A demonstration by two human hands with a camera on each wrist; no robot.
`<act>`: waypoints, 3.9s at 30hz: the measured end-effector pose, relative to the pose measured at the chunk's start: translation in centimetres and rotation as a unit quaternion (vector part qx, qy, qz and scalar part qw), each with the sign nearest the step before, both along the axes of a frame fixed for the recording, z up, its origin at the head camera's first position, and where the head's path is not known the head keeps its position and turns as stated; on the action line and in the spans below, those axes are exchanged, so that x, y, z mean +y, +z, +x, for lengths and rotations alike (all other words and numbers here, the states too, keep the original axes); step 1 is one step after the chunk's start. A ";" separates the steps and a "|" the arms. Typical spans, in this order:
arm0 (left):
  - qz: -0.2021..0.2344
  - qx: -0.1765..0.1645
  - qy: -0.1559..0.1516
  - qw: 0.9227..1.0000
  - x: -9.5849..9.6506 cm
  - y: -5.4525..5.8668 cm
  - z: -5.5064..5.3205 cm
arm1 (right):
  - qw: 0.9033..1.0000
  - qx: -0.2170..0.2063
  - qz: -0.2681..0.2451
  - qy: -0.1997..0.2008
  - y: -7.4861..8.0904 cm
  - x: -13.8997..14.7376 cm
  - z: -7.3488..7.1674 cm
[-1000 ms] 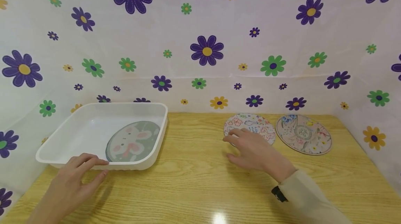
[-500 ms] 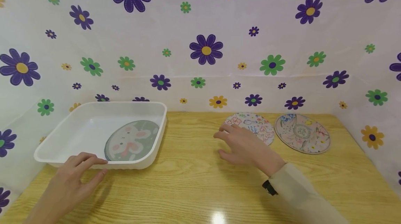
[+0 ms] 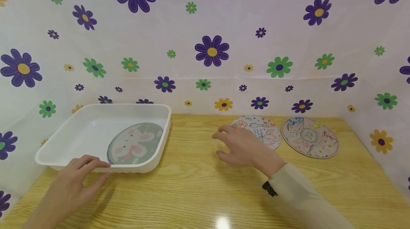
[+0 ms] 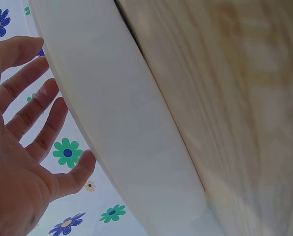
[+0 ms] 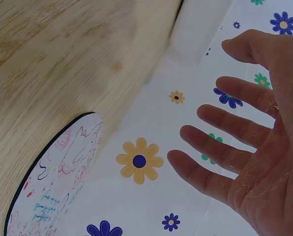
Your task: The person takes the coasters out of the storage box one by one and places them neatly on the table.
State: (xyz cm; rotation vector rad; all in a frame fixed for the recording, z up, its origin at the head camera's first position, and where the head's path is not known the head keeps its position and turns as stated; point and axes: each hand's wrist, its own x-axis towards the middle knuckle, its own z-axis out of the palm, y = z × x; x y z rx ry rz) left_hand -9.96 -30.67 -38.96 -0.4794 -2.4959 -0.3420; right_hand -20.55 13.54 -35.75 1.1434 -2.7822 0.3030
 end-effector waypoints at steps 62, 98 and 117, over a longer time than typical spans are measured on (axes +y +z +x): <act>-0.083 -0.030 -0.028 0.996 -0.7 -0.1 0.9 | 0.999 -0.007 -0.022 0.030 0.0 -4.3 -0.9; -0.076 -0.050 -0.010 0.996 -0.3 0.4 1.0 | 0.998 -0.026 -0.031 0.038 -0.4 -7.3 -1.7; -0.065 -0.065 -0.006 0.996 -0.2 0.4 1.0 | 0.996 -0.016 -0.051 0.069 -0.6 -10.1 -2.6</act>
